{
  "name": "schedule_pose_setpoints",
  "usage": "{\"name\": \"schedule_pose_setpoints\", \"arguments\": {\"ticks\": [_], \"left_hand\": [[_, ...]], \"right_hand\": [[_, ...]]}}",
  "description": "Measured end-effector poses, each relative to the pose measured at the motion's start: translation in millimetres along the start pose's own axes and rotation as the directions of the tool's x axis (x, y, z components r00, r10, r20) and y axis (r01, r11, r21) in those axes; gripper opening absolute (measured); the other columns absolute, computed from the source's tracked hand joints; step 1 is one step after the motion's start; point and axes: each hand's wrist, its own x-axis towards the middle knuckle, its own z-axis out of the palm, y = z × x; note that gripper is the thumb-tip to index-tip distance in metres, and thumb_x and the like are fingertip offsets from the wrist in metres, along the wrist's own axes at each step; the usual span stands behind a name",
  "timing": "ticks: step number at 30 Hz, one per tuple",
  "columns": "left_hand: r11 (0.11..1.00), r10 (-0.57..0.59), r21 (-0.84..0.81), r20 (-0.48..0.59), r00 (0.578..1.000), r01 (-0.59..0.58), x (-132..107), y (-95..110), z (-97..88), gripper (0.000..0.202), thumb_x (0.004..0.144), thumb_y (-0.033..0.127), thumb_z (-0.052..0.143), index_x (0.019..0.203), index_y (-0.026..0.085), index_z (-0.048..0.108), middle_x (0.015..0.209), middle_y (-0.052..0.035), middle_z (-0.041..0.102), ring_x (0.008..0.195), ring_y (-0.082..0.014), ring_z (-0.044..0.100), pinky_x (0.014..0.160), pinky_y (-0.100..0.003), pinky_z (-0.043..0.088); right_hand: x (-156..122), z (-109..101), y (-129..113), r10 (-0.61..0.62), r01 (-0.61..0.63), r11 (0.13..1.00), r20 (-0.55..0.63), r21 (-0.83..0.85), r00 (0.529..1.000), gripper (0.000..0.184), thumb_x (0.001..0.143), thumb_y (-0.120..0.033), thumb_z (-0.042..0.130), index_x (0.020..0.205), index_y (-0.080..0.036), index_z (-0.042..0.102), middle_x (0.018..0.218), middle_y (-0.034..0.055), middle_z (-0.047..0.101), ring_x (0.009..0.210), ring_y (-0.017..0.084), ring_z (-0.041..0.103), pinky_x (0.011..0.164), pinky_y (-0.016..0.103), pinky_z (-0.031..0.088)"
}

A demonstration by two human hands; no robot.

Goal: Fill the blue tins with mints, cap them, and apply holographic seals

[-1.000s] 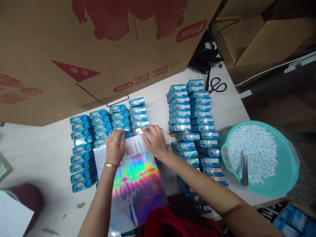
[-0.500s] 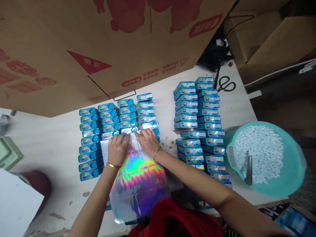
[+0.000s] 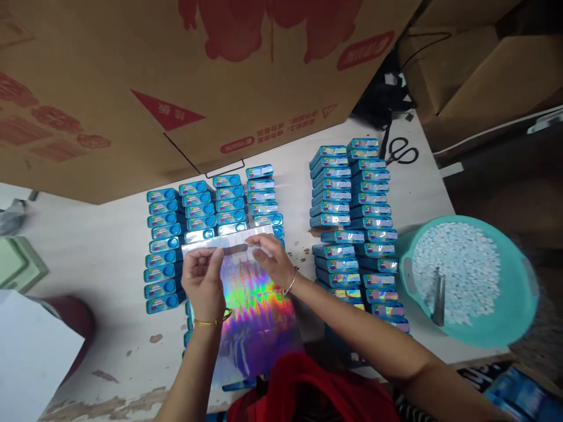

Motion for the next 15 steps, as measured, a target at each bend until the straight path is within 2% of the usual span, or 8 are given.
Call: {"name": "schedule_pose_setpoints", "arguments": {"ticks": [3, 6, 7, 9, 12, 15], "left_hand": [[0.993, -0.111, -0.034, 0.051, 0.992, 0.113, 3.5, -10.5, 22.2, 0.027, 0.064, 0.031, 0.078, 0.074, 0.017, 0.056, 0.068, 0.0024, 0.059, 0.066, -0.0094, 0.055, 0.066, -0.022, 0.044], [0.991, -0.135, 0.031, 0.128, 0.983, 0.132, 8.3, -29.4, 42.9, 0.026, 0.068, 0.036, 0.074, 0.074, 0.017, 0.057, 0.067, 0.0017, 0.058, 0.063, -0.0099, 0.054, 0.064, -0.023, 0.043], [0.994, -0.1, 0.067, 0.152, 0.983, 0.091, 10.8, -36.0, 50.2, 0.024, 0.07, 0.037, 0.072, 0.074, 0.017, 0.058, 0.068, 0.0012, 0.059, 0.065, -0.0106, 0.054, 0.066, -0.024, 0.043], [0.985, 0.031, 0.162, 0.186, 0.982, -0.061, 16.8, -47.5, 65.7, 0.02, 0.074, 0.036, 0.068, 0.073, 0.017, 0.059, 0.072, -0.0002, 0.059, 0.071, -0.0129, 0.055, 0.072, -0.027, 0.045], [0.895, 0.223, 0.348, 0.196, 0.955, -0.28, 25.4, -58.9, 87.3, 0.017, 0.078, 0.033, 0.064, 0.07, 0.019, 0.06, 0.079, -0.0023, 0.059, 0.083, -0.0167, 0.056, 0.083, -0.033, 0.044], [0.772, 0.27, 0.536, 0.209, 0.94, -0.341, 29.3, -65.0, 101.2, 0.017, 0.081, 0.033, 0.06, 0.072, 0.02, 0.061, 0.087, -0.0042, 0.06, 0.09, -0.0203, 0.055, 0.086, -0.039, 0.041]], "right_hand": [[-7.1, -8.2, -3.9, 0.15, -0.139, 0.978, -0.064, 0.156, 0.987, 0.033, 0.088, -0.049, 0.052, 0.076, -0.019, 0.059, 0.074, -0.0006, 0.057, 0.075, 0.015, 0.054, 0.073, 0.027, 0.042], [-0.5, -24.2, 6.4, 0.207, -0.183, 0.972, -0.167, 0.146, 0.964, 0.032, 0.09, -0.043, 0.049, 0.069, -0.019, 0.053, 0.064, -0.0029, 0.05, 0.066, 0.013, 0.048, 0.066, 0.025, 0.04], [4.1, -31.3, 11.4, 0.203, -0.187, 0.978, -0.202, 0.093, 0.958, 0.031, 0.09, -0.041, 0.049, 0.069, -0.019, 0.053, 0.064, -0.0029, 0.05, 0.065, 0.013, 0.048, 0.066, 0.025, 0.039], [14.9, -45.9, 21.5, 0.167, -0.19, 0.98, -0.26, -0.064, 0.951, 0.028, 0.089, -0.038, 0.05, 0.069, -0.019, 0.054, 0.064, -0.0026, 0.051, 0.066, 0.013, 0.049, 0.069, 0.026, 0.038], [28.9, -62.4, 33.5, 0.109, -0.206, 0.931, -0.31, -0.3, 0.944, 0.025, 0.089, -0.035, 0.052, 0.069, -0.019, 0.057, 0.064, -0.0023, 0.054, 0.069, 0.014, 0.052, 0.077, 0.028, 0.036], [35.4, -68.4, 42.3, 0.1, -0.236, 0.877, -0.321, -0.418, 0.942, 0.025, 0.089, -0.034, 0.052, 0.069, -0.02, 0.058, 0.063, -0.002, 0.055, 0.068, 0.014, 0.053, 0.077, 0.029, 0.035]]}}
